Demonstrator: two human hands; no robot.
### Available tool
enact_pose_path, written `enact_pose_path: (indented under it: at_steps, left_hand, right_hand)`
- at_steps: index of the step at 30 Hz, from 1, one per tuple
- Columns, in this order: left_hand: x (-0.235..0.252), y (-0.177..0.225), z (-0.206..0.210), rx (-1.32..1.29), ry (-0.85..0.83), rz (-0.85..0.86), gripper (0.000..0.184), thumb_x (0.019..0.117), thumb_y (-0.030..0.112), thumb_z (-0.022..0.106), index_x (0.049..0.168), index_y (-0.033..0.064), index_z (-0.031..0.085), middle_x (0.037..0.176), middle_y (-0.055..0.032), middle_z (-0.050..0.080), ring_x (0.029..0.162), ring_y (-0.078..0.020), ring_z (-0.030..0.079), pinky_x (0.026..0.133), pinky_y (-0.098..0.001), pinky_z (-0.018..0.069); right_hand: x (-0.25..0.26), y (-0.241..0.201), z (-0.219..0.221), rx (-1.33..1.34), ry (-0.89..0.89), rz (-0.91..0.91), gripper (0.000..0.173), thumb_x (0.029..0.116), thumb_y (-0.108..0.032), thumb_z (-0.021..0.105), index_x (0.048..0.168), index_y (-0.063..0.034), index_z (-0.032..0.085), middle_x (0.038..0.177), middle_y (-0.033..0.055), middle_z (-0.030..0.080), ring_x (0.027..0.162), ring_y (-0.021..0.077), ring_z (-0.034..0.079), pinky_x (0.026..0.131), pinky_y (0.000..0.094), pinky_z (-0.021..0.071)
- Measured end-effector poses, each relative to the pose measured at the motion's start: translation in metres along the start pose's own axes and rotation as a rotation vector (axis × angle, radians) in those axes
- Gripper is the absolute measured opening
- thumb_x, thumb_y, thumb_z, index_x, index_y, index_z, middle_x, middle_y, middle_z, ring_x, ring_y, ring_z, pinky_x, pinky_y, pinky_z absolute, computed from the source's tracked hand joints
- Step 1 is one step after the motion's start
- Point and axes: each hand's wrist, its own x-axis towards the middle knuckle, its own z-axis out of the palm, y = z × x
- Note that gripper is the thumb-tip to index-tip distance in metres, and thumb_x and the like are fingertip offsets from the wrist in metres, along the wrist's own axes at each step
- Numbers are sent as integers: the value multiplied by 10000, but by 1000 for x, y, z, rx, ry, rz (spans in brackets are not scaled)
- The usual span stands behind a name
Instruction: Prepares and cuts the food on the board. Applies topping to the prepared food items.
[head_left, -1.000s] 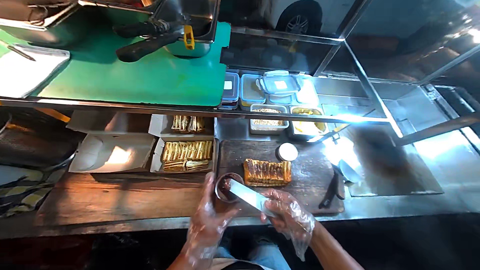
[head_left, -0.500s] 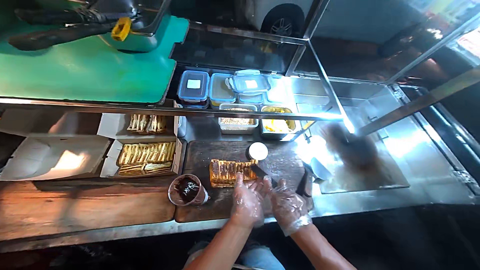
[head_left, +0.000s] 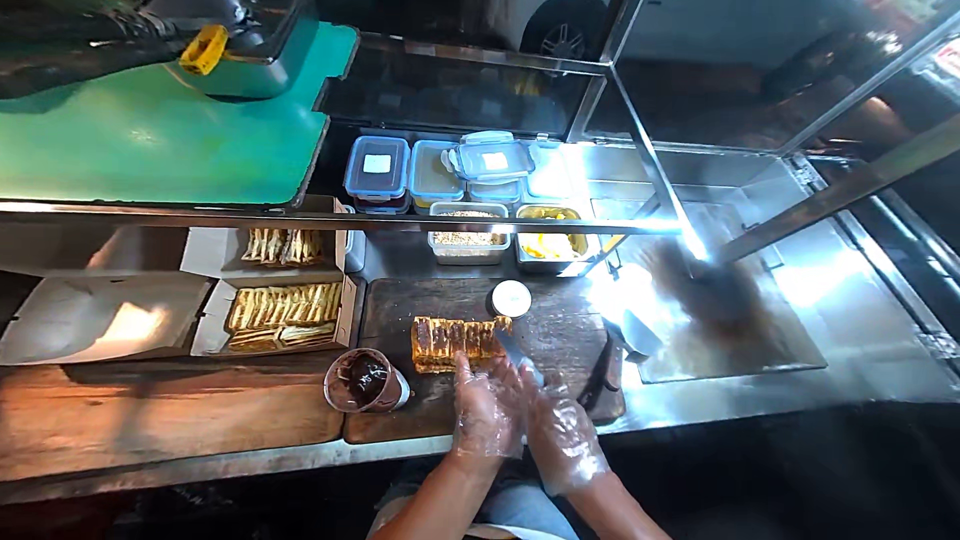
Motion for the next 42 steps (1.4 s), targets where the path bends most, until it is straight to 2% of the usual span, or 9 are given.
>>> enact_pose_path:
  at_steps: [4, 7, 11, 25, 28, 33, 36, 38, 42]
  left_hand:
    - [7, 0, -14, 42, -84, -13, 859, 1028, 701, 189, 1523, 23, 374, 1419, -230, 561, 1237, -334, 620, 1000, -464, 544]
    - [6, 4, -20, 98, -11, -2, 790, 1041, 668, 213, 1350, 15, 533, 1158, -195, 668, 974, -281, 685, 812, -439, 580]
    - [8, 15, -33, 119, -51, 14, 786, 1058, 643, 210, 1501, 25, 410, 1400, -219, 564, 1194, -322, 628, 957, -475, 550]
    - [17, 51, -61, 202, -88, 42, 740, 1081, 590, 220, 1502, 9, 402, 1447, -211, 528, 1274, -302, 575, 1039, -447, 498]
    - [7, 57, -63, 231, -83, -30, 765, 1063, 632, 226, 1442, 17, 473, 1286, -207, 630, 1096, -317, 671, 916, -473, 570]
    - [-15, 54, -84, 1049, -292, 446, 252, 1022, 136, 588, 1183, -42, 663, 1044, -120, 746, 936, -194, 740, 839, -341, 632]
    - [17, 78, -33, 2137, -418, 1043, 676, 872, 498, 714, 1468, 212, 567, 1551, -34, 498, 1471, -220, 406, 1224, -516, 293]
    - [45, 79, 6, 2561, -419, 908, 965, 813, 620, 721, 1617, 269, 318, 1671, -66, 304, 1558, -321, 213, 1220, -687, 111]
    - [71, 70, 22, 2588, -441, 802, 911, 861, 341, 714, 1641, 244, 255, 1501, -46, 556, 1417, -237, 482, 1256, -600, 77]
  right_hand:
    - [-11, -10, 3, -49, -88, 6, 541, 1048, -223, 448, 1588, -231, 412, 1475, 222, 531, 1199, 369, 653, 956, 512, 569]
    - [-9, -17, 12, 58, 11, 16, 495, 1062, -268, 466, 1555, -230, 471, 1417, 210, 586, 1195, 350, 657, 970, 501, 565]
    - [-8, -32, 23, 27, -68, 43, 542, 1061, -262, 447, 1597, -206, 392, 1489, 240, 512, 1256, 375, 618, 997, 507, 549]
    - [-24, -60, 66, 87, 0, 131, 538, 1047, -206, 460, 1580, -266, 427, 1463, 227, 539, 1185, 357, 661, 935, 490, 582]
    - [-41, -55, 77, 211, 298, 64, 430, 1001, -159, 561, 1420, -207, 639, 1211, 211, 683, 970, 311, 730, 808, 446, 625]
    - [-28, -8, 85, 935, 593, -35, 399, 980, -80, 563, 1361, 4, 645, 1293, 180, 686, 1213, 192, 649, 1086, 344, 503]
    - [-7, -1, 73, 1100, 503, 182, 389, 992, -93, 573, 1368, -26, 647, 1287, 181, 669, 1177, 182, 640, 1037, 332, 509]
    - [15, -7, 76, 1080, 403, 199, 403, 1028, -118, 556, 1419, -27, 602, 1365, 196, 646, 1287, 222, 611, 1130, 366, 463]
    - [7, -19, 90, 593, 200, 107, 505, 1036, -177, 485, 1538, -119, 487, 1359, 218, 626, 1255, 317, 621, 1093, 435, 494]
